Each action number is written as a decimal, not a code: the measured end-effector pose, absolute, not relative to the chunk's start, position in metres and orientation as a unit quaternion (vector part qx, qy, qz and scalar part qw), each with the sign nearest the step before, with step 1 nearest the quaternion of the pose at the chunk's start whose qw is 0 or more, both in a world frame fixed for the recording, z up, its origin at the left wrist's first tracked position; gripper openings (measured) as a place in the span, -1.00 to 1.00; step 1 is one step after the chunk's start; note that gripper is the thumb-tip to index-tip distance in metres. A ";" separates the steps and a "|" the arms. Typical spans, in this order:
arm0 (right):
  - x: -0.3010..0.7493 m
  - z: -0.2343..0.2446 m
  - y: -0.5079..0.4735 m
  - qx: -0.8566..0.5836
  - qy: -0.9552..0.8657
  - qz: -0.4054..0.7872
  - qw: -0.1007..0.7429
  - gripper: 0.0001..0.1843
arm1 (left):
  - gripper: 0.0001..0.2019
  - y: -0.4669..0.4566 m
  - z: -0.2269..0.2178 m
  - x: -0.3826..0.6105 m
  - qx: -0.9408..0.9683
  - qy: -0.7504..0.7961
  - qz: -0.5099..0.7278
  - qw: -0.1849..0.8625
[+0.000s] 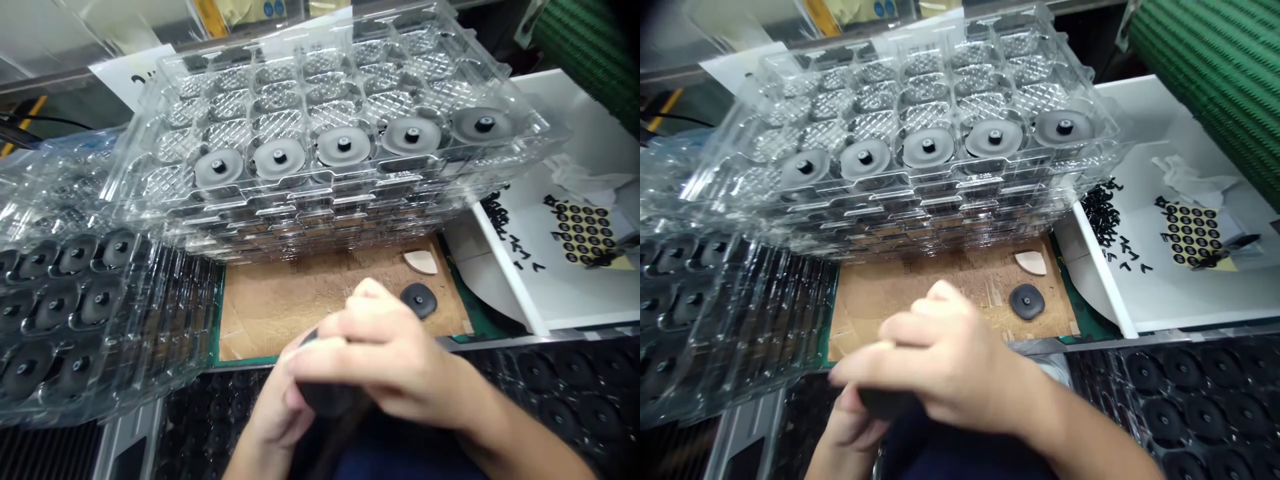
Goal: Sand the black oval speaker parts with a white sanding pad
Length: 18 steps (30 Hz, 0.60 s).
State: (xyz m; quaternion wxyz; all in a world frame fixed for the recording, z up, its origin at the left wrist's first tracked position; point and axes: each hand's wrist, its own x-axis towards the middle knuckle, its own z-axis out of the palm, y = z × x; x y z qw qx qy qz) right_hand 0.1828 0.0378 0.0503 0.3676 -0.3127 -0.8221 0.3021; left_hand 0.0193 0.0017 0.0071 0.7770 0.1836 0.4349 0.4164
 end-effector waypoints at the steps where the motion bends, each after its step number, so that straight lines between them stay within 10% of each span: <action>1: 0.185 0.048 0.036 -0.339 -0.805 0.313 0.372 -0.70 | -0.36 0.002 0.008 0.016 0.189 0.434 0.417 0.776; 10: 0.204 -0.001 -0.006 -0.344 -0.454 0.759 0.315 -0.73 | -0.49 0.008 0.009 0.000 0.141 0.352 0.430 0.819; 18: 0.184 0.033 0.006 -0.508 -0.533 0.506 0.449 -0.79 | -0.42 0.004 0.002 0.007 0.133 0.354 0.440 0.815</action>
